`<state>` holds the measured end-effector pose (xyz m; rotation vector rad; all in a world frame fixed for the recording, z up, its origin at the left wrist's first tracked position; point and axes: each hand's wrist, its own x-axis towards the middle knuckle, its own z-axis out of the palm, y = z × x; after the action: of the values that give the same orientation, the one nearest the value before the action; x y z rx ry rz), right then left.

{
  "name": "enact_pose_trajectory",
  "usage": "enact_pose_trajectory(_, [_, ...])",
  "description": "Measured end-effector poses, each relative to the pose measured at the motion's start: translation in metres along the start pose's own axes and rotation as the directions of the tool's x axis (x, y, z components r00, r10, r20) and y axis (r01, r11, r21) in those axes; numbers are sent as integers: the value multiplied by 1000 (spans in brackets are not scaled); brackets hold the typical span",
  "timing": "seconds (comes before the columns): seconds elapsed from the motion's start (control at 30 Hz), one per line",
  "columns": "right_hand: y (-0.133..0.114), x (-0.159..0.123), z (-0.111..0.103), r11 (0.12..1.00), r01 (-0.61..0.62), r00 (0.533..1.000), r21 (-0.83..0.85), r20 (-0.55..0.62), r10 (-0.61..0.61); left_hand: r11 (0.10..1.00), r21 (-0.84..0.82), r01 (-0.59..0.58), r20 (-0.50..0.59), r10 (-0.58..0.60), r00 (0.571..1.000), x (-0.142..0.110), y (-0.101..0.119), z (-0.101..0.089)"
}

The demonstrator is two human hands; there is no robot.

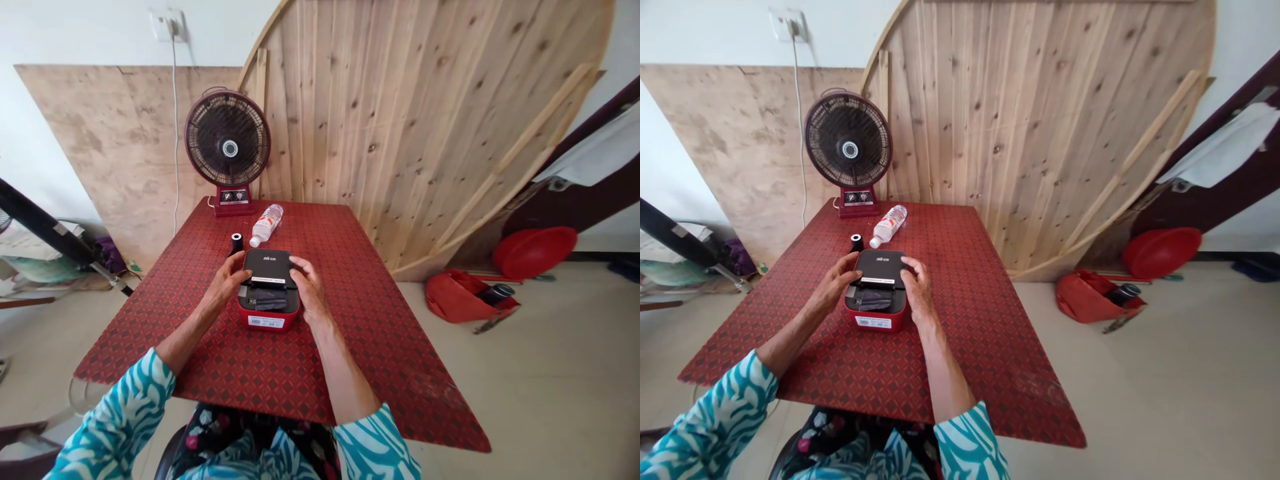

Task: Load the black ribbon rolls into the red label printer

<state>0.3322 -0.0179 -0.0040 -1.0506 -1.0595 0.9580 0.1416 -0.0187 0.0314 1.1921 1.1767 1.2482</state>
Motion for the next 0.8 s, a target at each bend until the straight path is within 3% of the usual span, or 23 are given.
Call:
enact_pose_trajectory(0.1, [0,-1,-1,1000,7,1000,-20,9,-7,986,-147,80,83,-69,994,3,-2,4])
enact_pose_trajectory(0.4, [5,-4,0,999,-19,1000,44,5,19,960,-270,78,139,-41,989,-11,-15,2])
enact_pose_trajectory(0.53, [4,-5,2,992,-68,998,102,13,67,901,-420,108,292,22,956,-17,-25,-6])
enact_pose_trajectory(0.67, [9,-7,4,980,-134,990,148,-13,138,911,-405,83,342,66,938,-17,-28,-12])
enact_pose_trajectory(0.8, [23,-8,5,999,-43,996,12,-74,44,925,-375,64,330,69,942,-15,-30,-13])
